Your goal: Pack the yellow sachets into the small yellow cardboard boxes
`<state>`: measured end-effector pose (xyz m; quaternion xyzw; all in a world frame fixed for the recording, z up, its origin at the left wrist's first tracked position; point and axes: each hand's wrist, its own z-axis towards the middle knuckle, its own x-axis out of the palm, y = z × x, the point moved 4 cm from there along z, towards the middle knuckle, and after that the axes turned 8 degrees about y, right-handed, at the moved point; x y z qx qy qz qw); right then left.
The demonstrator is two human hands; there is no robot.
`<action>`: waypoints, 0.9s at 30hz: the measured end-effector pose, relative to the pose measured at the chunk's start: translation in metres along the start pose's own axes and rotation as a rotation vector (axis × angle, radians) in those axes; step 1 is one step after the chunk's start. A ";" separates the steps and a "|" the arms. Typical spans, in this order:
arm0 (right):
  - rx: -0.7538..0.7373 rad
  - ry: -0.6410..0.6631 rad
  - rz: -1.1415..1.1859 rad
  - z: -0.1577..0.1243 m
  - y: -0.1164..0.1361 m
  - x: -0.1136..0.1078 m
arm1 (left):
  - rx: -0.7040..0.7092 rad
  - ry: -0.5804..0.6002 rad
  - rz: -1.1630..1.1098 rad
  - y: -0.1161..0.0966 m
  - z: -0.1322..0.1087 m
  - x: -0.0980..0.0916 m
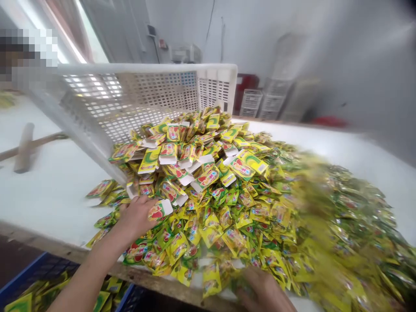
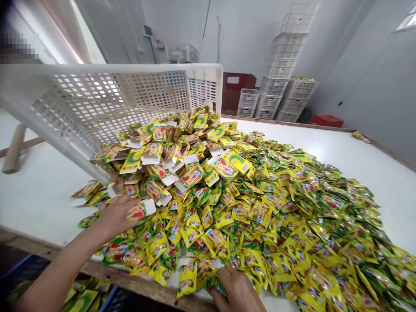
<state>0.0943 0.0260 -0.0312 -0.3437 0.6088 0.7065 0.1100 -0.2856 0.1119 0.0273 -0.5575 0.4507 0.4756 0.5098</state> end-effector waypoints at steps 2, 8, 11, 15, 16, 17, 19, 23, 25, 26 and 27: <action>0.028 -0.061 0.149 0.012 0.011 -0.018 | 0.060 -0.025 -0.041 -0.036 -0.015 0.001; -0.019 -0.273 0.394 0.050 0.038 -0.035 | 0.291 0.195 -0.518 -0.168 -0.070 0.071; -0.059 -0.279 0.201 0.050 0.030 -0.029 | 0.221 0.014 -0.579 -0.193 -0.078 0.101; -0.029 -0.107 0.038 0.042 0.016 -0.036 | 0.195 -0.009 -0.649 -0.206 -0.084 0.119; -0.020 -0.024 0.020 0.041 0.016 -0.041 | 0.220 0.009 -0.683 -0.210 -0.087 0.120; -0.021 0.067 0.013 0.040 0.017 -0.047 | 0.236 0.021 -0.724 -0.215 -0.091 0.120; -0.042 0.227 0.040 0.039 0.022 -0.059 | 0.197 0.048 -0.842 -0.223 -0.097 0.120; 0.017 0.211 0.102 0.040 0.023 -0.072 | 0.089 0.225 -1.272 -0.234 -0.102 0.121; 0.007 0.100 0.072 0.041 0.019 -0.068 | 0.107 0.307 -1.462 -0.236 -0.101 0.121; -0.034 0.068 0.041 0.042 0.019 -0.064 | 0.117 0.335 -1.511 -0.234 -0.099 0.121; -0.088 0.061 0.000 0.042 0.019 -0.059 | 0.112 0.356 -1.523 -0.232 -0.098 0.122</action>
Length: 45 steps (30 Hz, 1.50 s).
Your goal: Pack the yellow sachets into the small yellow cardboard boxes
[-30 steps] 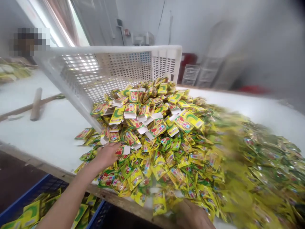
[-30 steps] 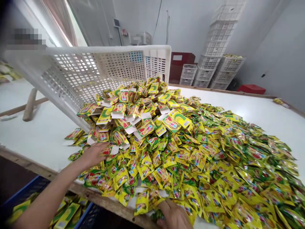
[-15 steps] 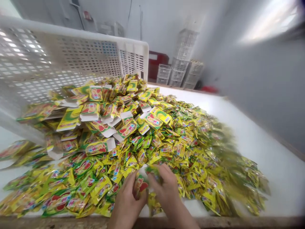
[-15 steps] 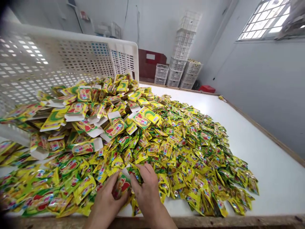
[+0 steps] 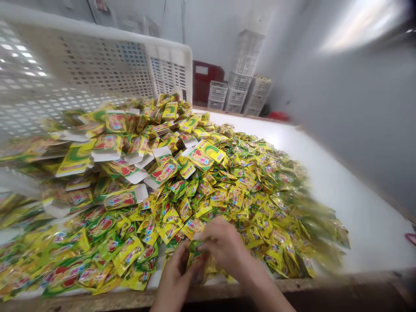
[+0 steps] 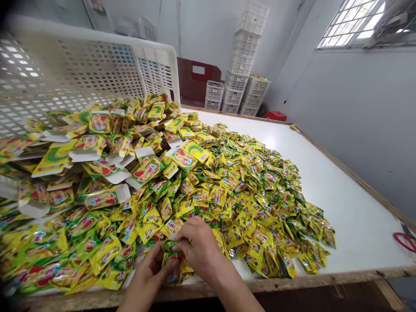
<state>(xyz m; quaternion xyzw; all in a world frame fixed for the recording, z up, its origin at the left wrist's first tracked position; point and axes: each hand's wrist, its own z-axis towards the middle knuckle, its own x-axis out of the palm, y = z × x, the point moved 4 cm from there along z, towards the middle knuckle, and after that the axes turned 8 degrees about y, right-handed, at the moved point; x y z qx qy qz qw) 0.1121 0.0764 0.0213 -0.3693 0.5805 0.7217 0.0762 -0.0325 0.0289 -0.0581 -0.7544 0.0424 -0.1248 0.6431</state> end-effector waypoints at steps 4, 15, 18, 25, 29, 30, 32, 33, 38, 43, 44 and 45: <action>-0.109 0.114 -0.109 -0.003 0.002 0.018 | -0.052 -0.032 0.066 0.006 0.000 -0.013; 0.386 -0.015 1.228 -0.034 -0.046 0.053 | -0.236 -0.026 -0.132 -0.018 -0.010 -0.015; 0.413 0.110 1.380 -0.035 -0.044 0.066 | -0.239 0.069 -0.086 -0.035 -0.007 -0.013; 0.288 -0.036 1.049 -0.027 -0.028 0.049 | -0.203 -0.045 -0.030 -0.021 -0.005 -0.030; 0.213 -0.092 0.798 -0.021 -0.025 0.042 | -0.108 -0.093 0.114 -0.005 -0.002 -0.038; 0.220 -0.124 0.775 -0.021 -0.027 0.043 | -0.075 -0.095 0.163 -0.005 -0.002 -0.037; 0.213 -0.182 0.732 -0.020 -0.029 0.044 | -0.003 -0.094 0.241 -0.007 0.000 -0.036; 0.193 -0.205 0.705 -0.020 -0.030 0.044 | 0.038 -0.089 0.277 -0.010 0.001 -0.035; 0.032 -0.231 0.646 -0.028 -0.026 0.043 | 0.285 -0.008 0.491 -0.024 -0.002 -0.031; 0.006 -0.247 0.629 -0.035 -0.025 0.041 | 0.329 0.032 0.515 -0.025 -0.008 -0.028; 0.040 -0.244 0.618 -0.034 -0.026 0.041 | 0.286 0.022 0.502 -0.024 -0.007 -0.028; 0.079 -0.238 0.599 -0.033 -0.027 0.041 | 0.238 0.001 0.487 -0.023 -0.005 -0.028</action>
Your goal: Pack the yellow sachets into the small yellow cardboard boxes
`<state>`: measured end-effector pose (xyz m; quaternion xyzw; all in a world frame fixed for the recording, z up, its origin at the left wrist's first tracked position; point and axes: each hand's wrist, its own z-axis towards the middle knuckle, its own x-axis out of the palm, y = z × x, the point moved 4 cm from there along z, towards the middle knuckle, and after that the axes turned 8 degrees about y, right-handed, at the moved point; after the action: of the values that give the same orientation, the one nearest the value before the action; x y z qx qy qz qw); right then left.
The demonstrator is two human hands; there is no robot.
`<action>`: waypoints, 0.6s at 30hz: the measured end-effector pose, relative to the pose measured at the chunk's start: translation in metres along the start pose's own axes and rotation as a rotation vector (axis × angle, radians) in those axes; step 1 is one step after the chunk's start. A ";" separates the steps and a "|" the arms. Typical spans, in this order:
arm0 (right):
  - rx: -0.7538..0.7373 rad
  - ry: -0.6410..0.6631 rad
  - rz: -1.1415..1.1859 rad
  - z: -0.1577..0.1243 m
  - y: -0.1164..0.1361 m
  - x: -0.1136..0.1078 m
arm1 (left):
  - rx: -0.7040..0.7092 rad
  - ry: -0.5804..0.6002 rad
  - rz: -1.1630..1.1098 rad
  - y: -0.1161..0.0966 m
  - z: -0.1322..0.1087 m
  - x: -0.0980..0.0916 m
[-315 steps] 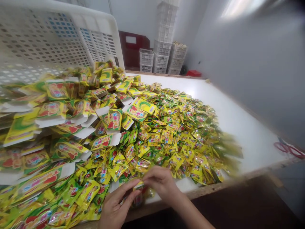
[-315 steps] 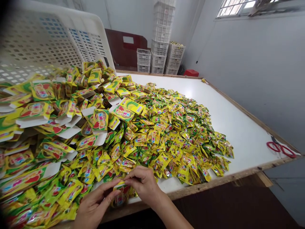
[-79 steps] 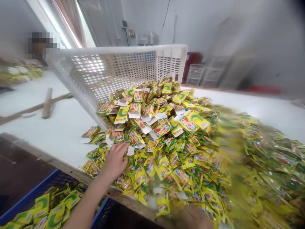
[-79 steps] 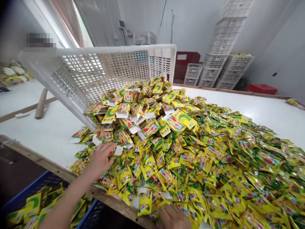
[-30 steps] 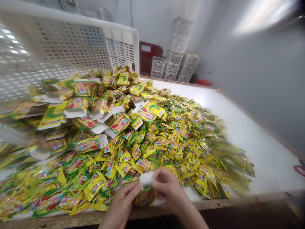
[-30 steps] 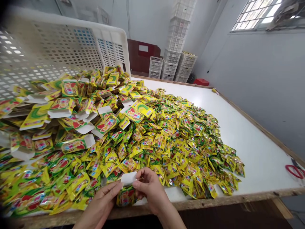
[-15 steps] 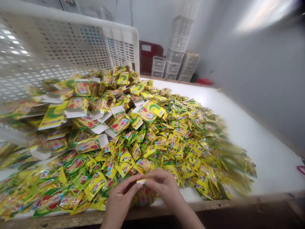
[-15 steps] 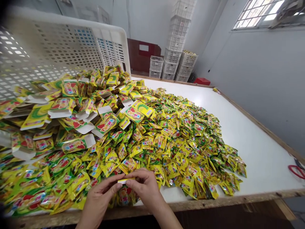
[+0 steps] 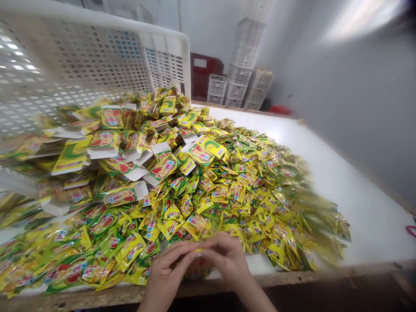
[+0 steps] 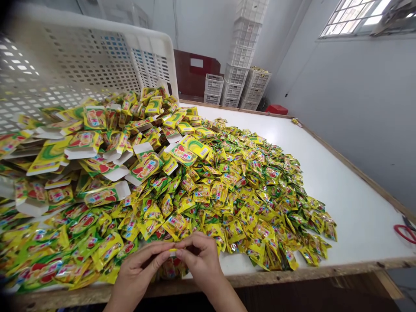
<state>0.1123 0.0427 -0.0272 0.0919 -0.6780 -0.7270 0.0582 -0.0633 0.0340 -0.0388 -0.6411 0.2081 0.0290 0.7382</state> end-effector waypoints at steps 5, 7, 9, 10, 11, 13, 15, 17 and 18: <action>0.007 0.010 -0.137 0.007 0.005 -0.001 | -0.015 -0.047 0.038 -0.003 0.007 -0.003; -0.018 0.042 -0.147 0.008 0.007 -0.002 | 0.090 -0.028 0.076 -0.009 0.008 -0.004; -0.010 0.066 -0.163 0.008 0.007 -0.003 | 0.161 -0.026 0.095 -0.013 0.008 -0.004; -0.015 0.074 -0.180 0.008 0.008 -0.003 | 0.173 -0.033 0.099 -0.014 0.008 -0.005; -0.036 0.084 -0.201 0.007 0.009 -0.003 | 0.176 -0.034 0.101 -0.014 0.007 -0.005; -0.112 0.111 -0.237 0.003 0.012 -0.001 | 0.178 -0.024 0.099 -0.013 0.004 -0.003; -0.185 0.140 -0.255 -0.005 0.014 0.000 | 0.180 0.005 0.091 -0.011 -0.002 0.000; -0.218 0.136 -0.273 -0.015 0.013 0.000 | 0.187 0.044 0.081 -0.008 -0.009 0.004; -0.232 0.127 -0.286 -0.020 0.013 0.000 | 0.193 0.060 0.078 -0.006 -0.013 0.006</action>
<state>0.1160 0.0227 -0.0158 0.2258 -0.5646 -0.7939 0.0070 -0.0592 0.0192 -0.0367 -0.5590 0.2568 0.0184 0.7882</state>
